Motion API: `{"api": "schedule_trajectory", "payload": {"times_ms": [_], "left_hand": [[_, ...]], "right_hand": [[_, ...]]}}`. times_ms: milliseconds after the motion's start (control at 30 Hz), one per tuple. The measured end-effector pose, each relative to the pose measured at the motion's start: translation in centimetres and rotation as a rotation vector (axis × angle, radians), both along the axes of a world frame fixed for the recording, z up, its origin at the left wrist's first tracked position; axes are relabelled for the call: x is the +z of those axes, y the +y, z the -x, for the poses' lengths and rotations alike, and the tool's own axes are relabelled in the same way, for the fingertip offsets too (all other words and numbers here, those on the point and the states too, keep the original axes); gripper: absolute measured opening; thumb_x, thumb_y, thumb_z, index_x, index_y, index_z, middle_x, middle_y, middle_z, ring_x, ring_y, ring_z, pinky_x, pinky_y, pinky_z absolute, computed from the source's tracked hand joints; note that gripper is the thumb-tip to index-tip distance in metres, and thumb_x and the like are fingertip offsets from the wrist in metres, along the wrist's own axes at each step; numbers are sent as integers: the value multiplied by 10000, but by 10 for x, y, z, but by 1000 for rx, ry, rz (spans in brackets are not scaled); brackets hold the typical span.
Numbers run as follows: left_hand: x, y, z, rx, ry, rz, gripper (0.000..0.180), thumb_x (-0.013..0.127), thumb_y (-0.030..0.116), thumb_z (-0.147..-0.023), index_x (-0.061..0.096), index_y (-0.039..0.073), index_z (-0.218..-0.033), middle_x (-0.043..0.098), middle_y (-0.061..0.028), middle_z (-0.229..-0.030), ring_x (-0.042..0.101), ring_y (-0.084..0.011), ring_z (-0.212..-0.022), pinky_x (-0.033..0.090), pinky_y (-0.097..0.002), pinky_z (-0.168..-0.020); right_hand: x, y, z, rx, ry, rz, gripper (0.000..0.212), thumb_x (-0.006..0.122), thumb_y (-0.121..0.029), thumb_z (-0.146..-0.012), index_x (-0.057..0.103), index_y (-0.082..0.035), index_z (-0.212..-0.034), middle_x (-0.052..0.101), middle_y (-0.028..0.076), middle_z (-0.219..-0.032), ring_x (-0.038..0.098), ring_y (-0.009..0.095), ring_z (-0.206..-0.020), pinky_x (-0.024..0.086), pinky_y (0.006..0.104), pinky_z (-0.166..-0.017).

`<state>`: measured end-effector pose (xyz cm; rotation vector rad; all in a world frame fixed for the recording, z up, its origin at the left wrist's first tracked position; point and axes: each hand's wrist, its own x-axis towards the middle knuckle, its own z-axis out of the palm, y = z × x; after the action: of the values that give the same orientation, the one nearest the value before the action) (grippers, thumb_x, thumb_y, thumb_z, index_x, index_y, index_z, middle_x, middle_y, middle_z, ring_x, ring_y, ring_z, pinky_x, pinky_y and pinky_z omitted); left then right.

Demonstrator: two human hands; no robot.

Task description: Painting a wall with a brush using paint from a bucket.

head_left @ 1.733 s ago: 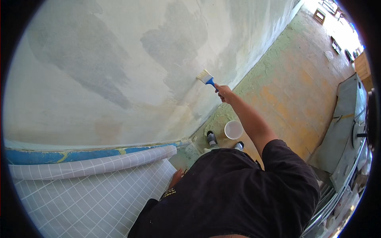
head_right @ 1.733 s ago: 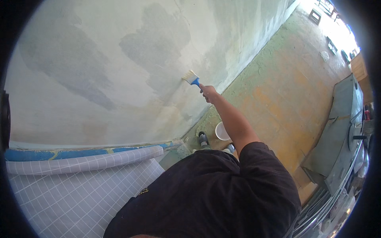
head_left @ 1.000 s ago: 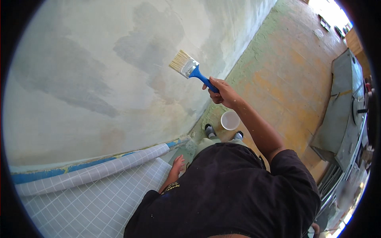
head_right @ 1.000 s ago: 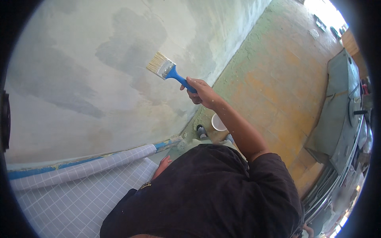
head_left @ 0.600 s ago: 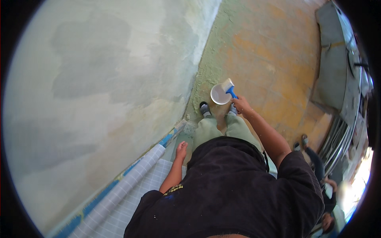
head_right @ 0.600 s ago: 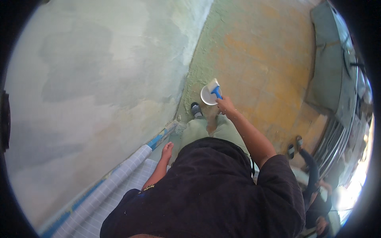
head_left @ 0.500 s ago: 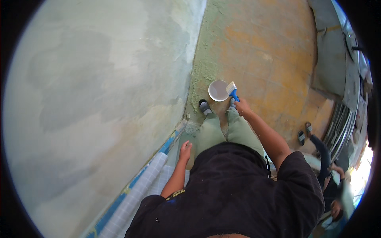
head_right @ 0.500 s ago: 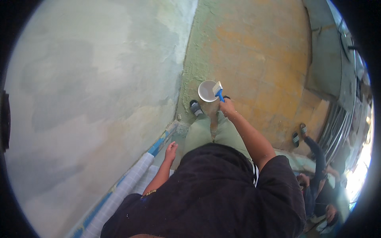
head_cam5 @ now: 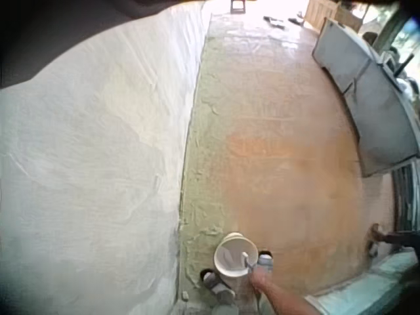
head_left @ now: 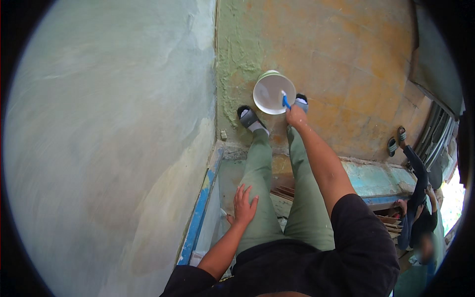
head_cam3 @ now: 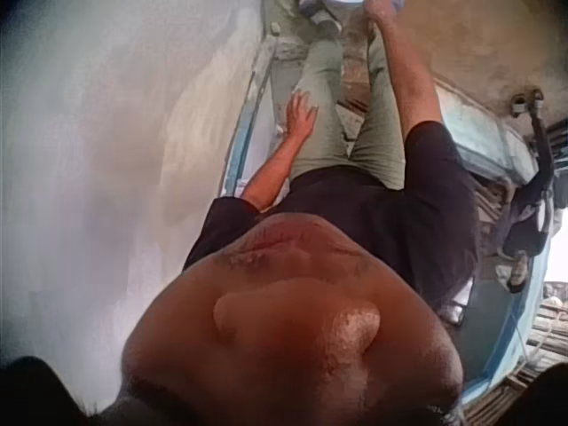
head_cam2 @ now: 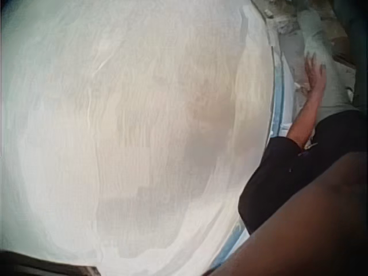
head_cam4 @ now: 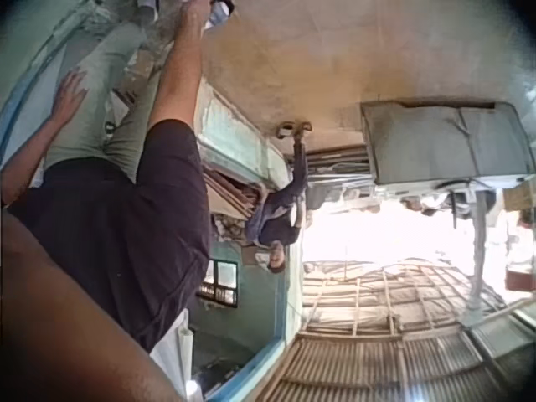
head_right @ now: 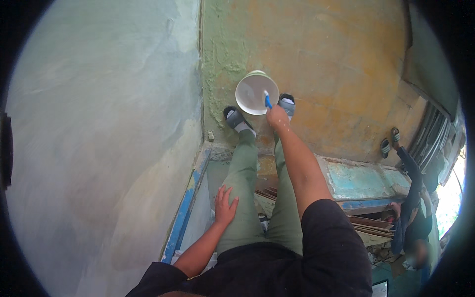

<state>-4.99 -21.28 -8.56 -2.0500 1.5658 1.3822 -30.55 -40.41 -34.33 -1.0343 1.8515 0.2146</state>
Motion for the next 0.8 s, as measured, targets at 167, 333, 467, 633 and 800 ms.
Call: {"api": "schedule_trajectory", "payload": {"times_ms": [167, 333, 467, 633, 800], "left_hand": [[-9, -6, -6, -74, -33, -75, 522, 613, 290, -873, 467, 62, -1320, 342, -195, -1443, 242, -420, -1372, 196, -541, -1096], [-17, 0, -20, -58, -69, -157, 570, 609, 315, -877, 427, 59, -1353, 284, -204, -1480, 189, -434, -1393, 156, -580, -1095], [-22, -4, -15, -54, -43, -200, 584, 594, 357, -880, 431, 72, -1363, 278, -208, -1483, 201, -439, -1384, 149, -572, -1101], [-23, -12, -9, -62, -13, -226, 591, 592, 359, -881, 422, 72, -1368, 267, -208, -1488, 198, -439, -1385, 152, -575, -1098], [-15, -14, -10, -93, -55, -219, 593, 584, 367, -884, 412, 86, -1377, 260, -197, -1491, 193, -434, -1389, 153, -578, -1099]], "right_hand": [[-87, -29, -15, 52, 21, -28, 391, 531, -326, -881, 627, 46, -952, 631, 293, -969, 606, 444, -948, 476, 501, -833], [-130, -46, -42, -55, 18, -188, 399, 531, -300, -866, 624, 51, -1031, 614, 300, -1052, 583, 437, -1027, 458, 465, -903], [-167, -35, -33, -40, 53, -116, 397, 525, -288, -863, 614, 51, -1050, 604, 297, -1088, 575, 428, -1052, 450, 455, -920], [-176, -28, -15, -20, 68, -40, 400, 528, -298, -861, 619, 56, -1025, 619, 290, -1045, 587, 426, -1027, 451, 459, -909], [-118, -31, -12, 38, -112, -103, 393, 532, -324, -877, 633, -2, -1079, 645, 243, -1024, 615, 402, -974, 474, 453, -841]]}}
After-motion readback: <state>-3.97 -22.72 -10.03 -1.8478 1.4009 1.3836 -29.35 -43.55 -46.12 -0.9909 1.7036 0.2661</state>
